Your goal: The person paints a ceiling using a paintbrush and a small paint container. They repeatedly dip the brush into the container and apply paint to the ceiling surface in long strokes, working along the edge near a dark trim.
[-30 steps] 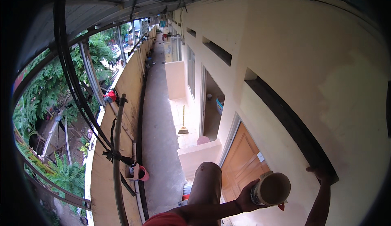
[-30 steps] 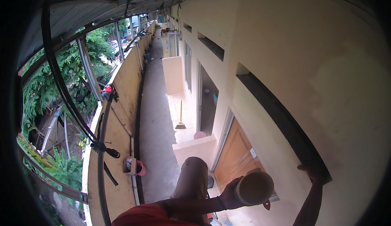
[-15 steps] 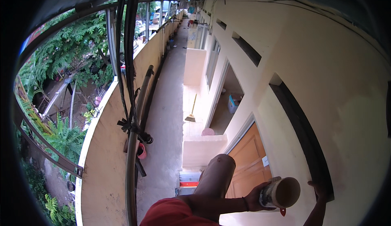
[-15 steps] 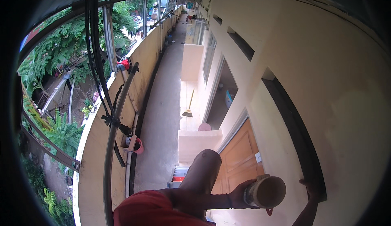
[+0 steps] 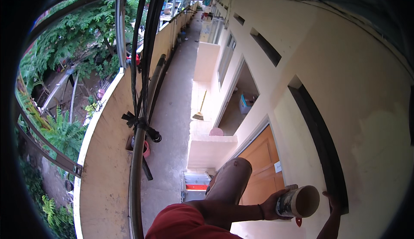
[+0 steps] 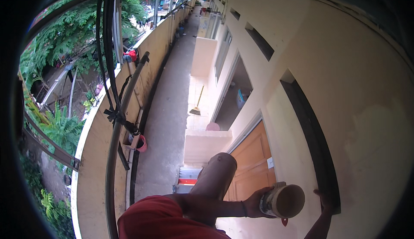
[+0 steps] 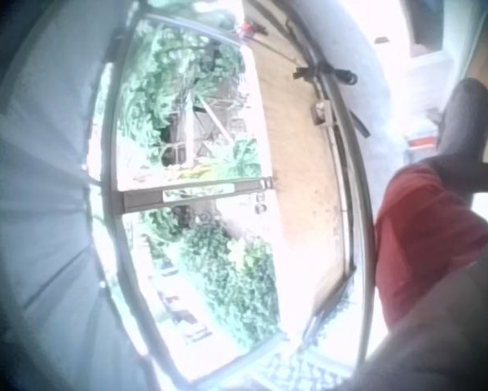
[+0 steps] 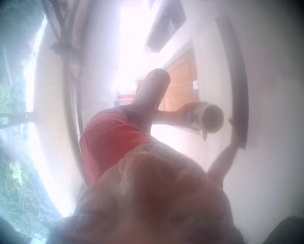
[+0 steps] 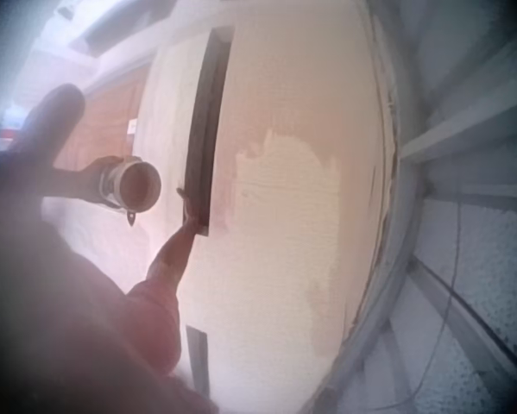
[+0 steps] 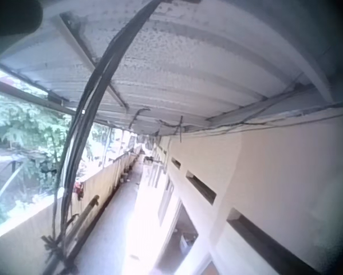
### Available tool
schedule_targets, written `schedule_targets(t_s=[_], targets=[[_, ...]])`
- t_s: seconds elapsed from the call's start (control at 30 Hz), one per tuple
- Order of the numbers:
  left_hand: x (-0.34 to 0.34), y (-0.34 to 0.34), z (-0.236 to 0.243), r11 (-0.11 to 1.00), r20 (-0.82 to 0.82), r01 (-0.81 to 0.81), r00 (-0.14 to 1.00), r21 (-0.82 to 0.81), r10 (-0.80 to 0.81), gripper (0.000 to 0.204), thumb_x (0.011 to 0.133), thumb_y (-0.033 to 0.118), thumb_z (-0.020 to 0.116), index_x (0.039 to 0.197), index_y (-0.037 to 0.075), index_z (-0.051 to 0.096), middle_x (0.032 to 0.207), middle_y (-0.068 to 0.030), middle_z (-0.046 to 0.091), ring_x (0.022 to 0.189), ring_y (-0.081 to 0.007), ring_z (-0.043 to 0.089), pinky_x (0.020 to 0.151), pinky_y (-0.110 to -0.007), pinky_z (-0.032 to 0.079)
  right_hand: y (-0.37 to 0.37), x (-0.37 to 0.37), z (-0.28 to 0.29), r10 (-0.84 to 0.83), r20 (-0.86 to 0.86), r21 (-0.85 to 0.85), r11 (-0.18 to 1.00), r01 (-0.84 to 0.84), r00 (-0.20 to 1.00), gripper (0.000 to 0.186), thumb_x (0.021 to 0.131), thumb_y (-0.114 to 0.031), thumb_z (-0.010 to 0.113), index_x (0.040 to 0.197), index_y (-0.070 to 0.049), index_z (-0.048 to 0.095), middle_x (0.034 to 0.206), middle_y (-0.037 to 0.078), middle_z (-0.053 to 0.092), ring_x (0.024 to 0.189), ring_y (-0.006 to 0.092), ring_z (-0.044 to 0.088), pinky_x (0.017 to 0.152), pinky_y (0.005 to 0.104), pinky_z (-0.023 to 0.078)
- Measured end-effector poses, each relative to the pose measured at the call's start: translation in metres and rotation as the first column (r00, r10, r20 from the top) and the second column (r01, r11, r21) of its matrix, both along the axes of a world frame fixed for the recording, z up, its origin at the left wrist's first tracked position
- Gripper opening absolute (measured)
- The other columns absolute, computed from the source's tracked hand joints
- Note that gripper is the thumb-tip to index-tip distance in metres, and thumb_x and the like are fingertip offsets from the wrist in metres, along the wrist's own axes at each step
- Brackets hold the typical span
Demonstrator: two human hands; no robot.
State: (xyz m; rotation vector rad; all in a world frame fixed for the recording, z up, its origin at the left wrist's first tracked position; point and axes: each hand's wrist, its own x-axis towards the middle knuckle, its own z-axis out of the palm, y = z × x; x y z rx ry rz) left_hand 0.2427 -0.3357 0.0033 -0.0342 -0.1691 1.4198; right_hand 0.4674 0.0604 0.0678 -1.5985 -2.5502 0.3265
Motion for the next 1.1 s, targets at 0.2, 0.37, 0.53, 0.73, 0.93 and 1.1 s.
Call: schedule_targets(t_s=[0.2, 0.37, 0.53, 0.73, 0.93, 1.1], targets=[[-0.001, 0.005, -0.012, 0.999, 0.003, 0.048, 0.999, -0.027, -0.048, 0.056, 0.106, 0.058, 0.059, 0.152, 0.026, 0.055, 0.141, -0.0072, 0.067, 0.129, -0.0311, 0.065, 0.105, -0.061, 0.053, 0.010, 0.005, -0.009, 0.039, -0.063, 0.025, 0.999, -0.038, 0.997, 0.104, 0.074, -0.050, 0.095, 0.154, 0.002, 0.055, 0.156, 0.021, 0.059, 0.147, 0.0339, 0.053, 0.123, 0.0426, 0.041], [0.000, 0.004, -0.011, 1.000, 0.004, 0.011, 1.000, 0.003, -0.011, 0.061, 0.106, 0.059, 0.058, 0.156, 0.026, 0.051, 0.149, -0.0074, 0.061, 0.133, -0.0315, 0.062, 0.109, -0.061, 0.051, 0.017, 0.008, -0.018, 0.013, -0.099, 0.006, 1.000, -0.012, 0.995, 0.096, 0.073, -0.048, 0.097, 0.148, 0.002, 0.062, 0.149, 0.021, 0.065, 0.140, 0.0344, 0.058, 0.120, 0.0433, 0.044], [0.000, 0.006, -0.011, 0.999, 0.057, 0.039, 0.998, 0.010, -0.040, 0.057, 0.111, 0.052, 0.052, 0.158, 0.020, 0.046, 0.154, -0.0125, 0.054, 0.142, -0.0340, 0.055, 0.114, -0.066, 0.047, 0.029, 0.017, -0.023, 0.024, -0.120, -0.001, 1.000, -0.024, 0.992, 0.097, 0.073, -0.048, 0.097, 0.147, 0.004, 0.062, 0.148, 0.021, 0.065, 0.138, 0.0335, 0.059, 0.119, 0.0425, 0.044], [-0.001, 0.007, -0.008, 0.999, 0.058, 0.048, 0.997, 0.014, -0.049, 0.057, 0.111, 0.052, 0.052, 0.157, 0.019, 0.047, 0.152, -0.0133, 0.055, 0.141, -0.0347, 0.057, 0.115, -0.067, 0.046, 0.018, 0.004, -0.014, 0.023, -0.120, -0.041, 0.999, -0.028, 0.992, 0.103, 0.071, -0.048, 0.098, 0.151, 0.004, 0.058, 0.151, 0.021, 0.062, 0.141, 0.0337, 0.057, 0.120, 0.0425, 0.044], [0.007, 0.013, -0.017, 0.997, 0.054, 0.050, 0.997, 0.056, -0.053, 0.059, 0.109, 0.054, 0.054, 0.157, 0.019, 0.048, 0.152, -0.0128, 0.057, 0.139, -0.0343, 0.059, 0.113, -0.065, 0.048, 0.022, 0.014, -0.019, 0.056, -0.080, 0.060, 0.997, -0.052, 0.995, 0.107, 0.071, -0.050, 0.098, 0.153, 0.004, 0.055, 0.153, 0.022, 0.061, 0.143, 0.0346, 0.056, 0.120, 0.0428, 0.044], [0.006, 0.012, -0.015, 0.999, 0.019, 0.045, 0.999, 0.018, -0.045, 0.062, 0.107, 0.057, 0.056, 0.157, 0.020, 0.050, 0.150, -0.0108, 0.062, 0.135, -0.0329, 0.063, 0.108, -0.061, 0.053, 0.012, 0.004, -0.013, 0.084, -0.096, 0.043, 0.996, -0.080, 0.992, 0.103, 0.072, -0.051, 0.097, 0.149, 0.005, 0.058, 0.149, 0.023, 0.063, 0.139, 0.0343, 0.058, 0.118, 0.0429, 0.045]])
